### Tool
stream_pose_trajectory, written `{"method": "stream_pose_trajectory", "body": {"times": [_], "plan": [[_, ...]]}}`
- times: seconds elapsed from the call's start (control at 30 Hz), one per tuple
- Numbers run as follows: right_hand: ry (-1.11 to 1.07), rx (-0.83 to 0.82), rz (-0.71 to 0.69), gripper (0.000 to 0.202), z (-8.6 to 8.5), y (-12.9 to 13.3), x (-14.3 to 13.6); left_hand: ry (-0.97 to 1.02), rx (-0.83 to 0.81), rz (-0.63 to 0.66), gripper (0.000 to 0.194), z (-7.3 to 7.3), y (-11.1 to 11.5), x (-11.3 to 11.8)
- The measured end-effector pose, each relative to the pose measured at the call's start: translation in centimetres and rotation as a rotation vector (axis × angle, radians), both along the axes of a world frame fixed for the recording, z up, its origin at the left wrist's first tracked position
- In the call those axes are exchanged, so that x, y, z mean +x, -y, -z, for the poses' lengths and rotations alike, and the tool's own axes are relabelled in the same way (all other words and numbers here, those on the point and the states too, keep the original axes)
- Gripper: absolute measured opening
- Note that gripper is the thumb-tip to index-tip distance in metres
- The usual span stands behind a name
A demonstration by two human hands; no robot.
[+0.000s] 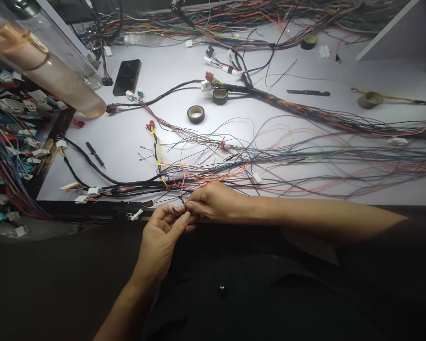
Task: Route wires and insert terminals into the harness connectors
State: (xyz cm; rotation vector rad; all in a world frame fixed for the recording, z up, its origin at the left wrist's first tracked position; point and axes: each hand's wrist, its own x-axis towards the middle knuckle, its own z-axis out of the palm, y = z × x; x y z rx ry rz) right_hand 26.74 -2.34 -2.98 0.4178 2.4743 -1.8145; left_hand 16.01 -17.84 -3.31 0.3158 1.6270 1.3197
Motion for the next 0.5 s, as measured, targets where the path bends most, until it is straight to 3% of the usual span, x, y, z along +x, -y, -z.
{"method": "stream_pose_trajectory", "body": {"times": [0.07, 0.1, 0.23, 0.4, 0.5], "plan": [[-0.092, 0.323, -0.01, 0.028, -0.6, -0.5, 0.1, 0.026, 0.026, -0.02, 0.037, 0.2, -0.1, 0.2], [-0.122, 0.404, -0.003, 0.024, -0.8, -0.6, 0.0, 0.014, 0.038, -0.029, 0.037, 0.3, -0.2, 0.2], [-0.067, 0.562, -0.044, 0.019, -2.1, -1.0, -1.7, -0.136, 0.088, -0.038, 0.033, 0.7, -0.3, 0.0], [0.14, 0.825, -0.272, 0.021, -3.4, -1.3, -4.2, -0.266, 0.158, -0.01, 0.03, 1.6, 0.0, -0.3], [0.118, 0.805, -0.3, 0.015, -3.2, -1.9, -4.8, -0.296, 0.168, -0.013, 0.028, 1.9, 0.0, -0.4]]}}
